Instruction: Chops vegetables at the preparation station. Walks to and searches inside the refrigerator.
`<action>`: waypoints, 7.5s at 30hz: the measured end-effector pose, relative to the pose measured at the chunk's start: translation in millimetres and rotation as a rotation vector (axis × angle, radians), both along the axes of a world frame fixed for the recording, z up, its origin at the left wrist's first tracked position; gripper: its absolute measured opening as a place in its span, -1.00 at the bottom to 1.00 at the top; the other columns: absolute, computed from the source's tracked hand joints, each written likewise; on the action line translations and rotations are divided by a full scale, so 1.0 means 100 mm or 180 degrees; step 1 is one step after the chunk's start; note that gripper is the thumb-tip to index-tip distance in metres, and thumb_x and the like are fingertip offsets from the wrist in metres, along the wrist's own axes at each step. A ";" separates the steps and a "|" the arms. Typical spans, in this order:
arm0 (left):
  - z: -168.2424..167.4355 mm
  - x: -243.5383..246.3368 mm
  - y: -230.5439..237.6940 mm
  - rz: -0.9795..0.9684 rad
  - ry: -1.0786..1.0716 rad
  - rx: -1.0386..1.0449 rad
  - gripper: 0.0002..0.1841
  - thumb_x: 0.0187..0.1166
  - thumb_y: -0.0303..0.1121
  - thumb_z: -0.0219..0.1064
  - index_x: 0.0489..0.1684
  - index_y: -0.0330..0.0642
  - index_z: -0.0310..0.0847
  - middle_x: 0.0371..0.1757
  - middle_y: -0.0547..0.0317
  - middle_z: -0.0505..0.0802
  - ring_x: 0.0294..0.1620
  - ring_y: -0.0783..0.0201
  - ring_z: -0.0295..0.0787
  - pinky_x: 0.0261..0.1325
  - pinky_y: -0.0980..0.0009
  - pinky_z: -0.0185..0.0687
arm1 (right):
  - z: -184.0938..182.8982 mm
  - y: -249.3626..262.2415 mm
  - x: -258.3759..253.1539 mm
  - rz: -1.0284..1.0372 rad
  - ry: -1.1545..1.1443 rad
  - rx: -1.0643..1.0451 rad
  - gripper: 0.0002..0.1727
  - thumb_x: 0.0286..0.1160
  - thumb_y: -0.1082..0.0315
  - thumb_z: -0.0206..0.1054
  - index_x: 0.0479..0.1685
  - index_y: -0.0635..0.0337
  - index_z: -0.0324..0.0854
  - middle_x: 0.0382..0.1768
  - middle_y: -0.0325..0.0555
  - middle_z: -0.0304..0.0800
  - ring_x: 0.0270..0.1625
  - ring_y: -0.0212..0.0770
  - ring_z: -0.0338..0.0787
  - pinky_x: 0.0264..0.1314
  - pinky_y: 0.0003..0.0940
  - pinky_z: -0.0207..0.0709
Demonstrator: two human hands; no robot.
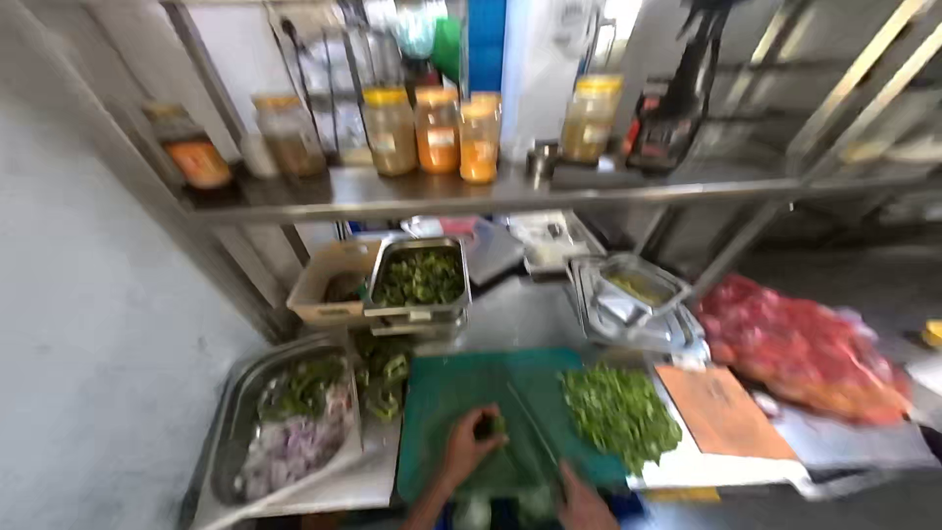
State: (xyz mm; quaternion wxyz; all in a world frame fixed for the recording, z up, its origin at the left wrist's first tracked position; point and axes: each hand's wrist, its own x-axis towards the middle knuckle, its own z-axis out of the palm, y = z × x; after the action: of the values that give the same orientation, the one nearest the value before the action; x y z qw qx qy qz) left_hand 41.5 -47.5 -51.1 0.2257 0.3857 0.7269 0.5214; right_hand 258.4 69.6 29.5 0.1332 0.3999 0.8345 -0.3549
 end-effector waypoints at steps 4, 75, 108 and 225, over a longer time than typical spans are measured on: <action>-0.01 -0.08 -0.26 0.0176 0.0943 -0.0470 -0.54 0.46 0.06 0.55 0.25 0.06 0.79 0.38 0.30 0.81 0.61 0.23 0.54 0.75 0.13 0.37 | -0.11 0.00 0.03 0.0343 -0.0518 0.0304 -0.42 0.78 0.24 0.06 0.77 0.10 0.20 0.13 0.29 0.80 0.22 0.30 0.82 0.26 0.25 0.66; 0.02 -0.04 -0.32 -0.0814 0.1700 -0.1052 -0.75 0.50 -0.14 0.52 -0.28 -0.17 0.85 0.01 0.09 0.83 0.20 0.14 0.74 0.37 0.22 0.68 | 0.11 -0.39 -0.49 0.1018 -0.1233 0.0531 -0.43 0.68 0.44 0.10 0.69 -0.03 0.26 0.18 0.23 0.79 0.27 0.27 0.80 0.23 0.23 0.66; -0.22 0.33 0.09 0.0108 0.1973 -0.1644 -0.47 0.73 0.11 0.15 0.22 -0.16 0.74 0.17 -0.09 0.84 0.30 -0.08 0.76 0.37 0.02 0.67 | -0.07 0.05 0.09 0.0046 0.0037 -0.0207 -0.54 0.82 0.15 0.08 0.59 0.09 0.29 -0.08 0.12 0.75 -0.16 0.06 0.83 -0.06 0.07 0.71; 0.53 -1.80 -0.61 0.1146 0.2191 -0.2199 -0.45 0.54 0.09 0.30 0.17 -0.24 0.79 0.23 -0.21 0.85 0.36 -0.14 0.75 0.55 -0.08 0.52 | -0.14 -0.08 0.04 -0.0067 0.0564 -0.0521 -0.55 0.74 0.24 0.16 0.57 0.03 0.34 -0.01 0.22 0.79 0.07 0.27 0.84 0.06 0.33 0.68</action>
State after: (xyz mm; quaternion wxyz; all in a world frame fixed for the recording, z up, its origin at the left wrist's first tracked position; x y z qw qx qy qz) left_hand -138.0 -108.8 1.4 -0.0056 0.3067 0.9436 0.1245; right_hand 262.5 62.0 15.3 0.0874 0.3635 0.8070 -0.4571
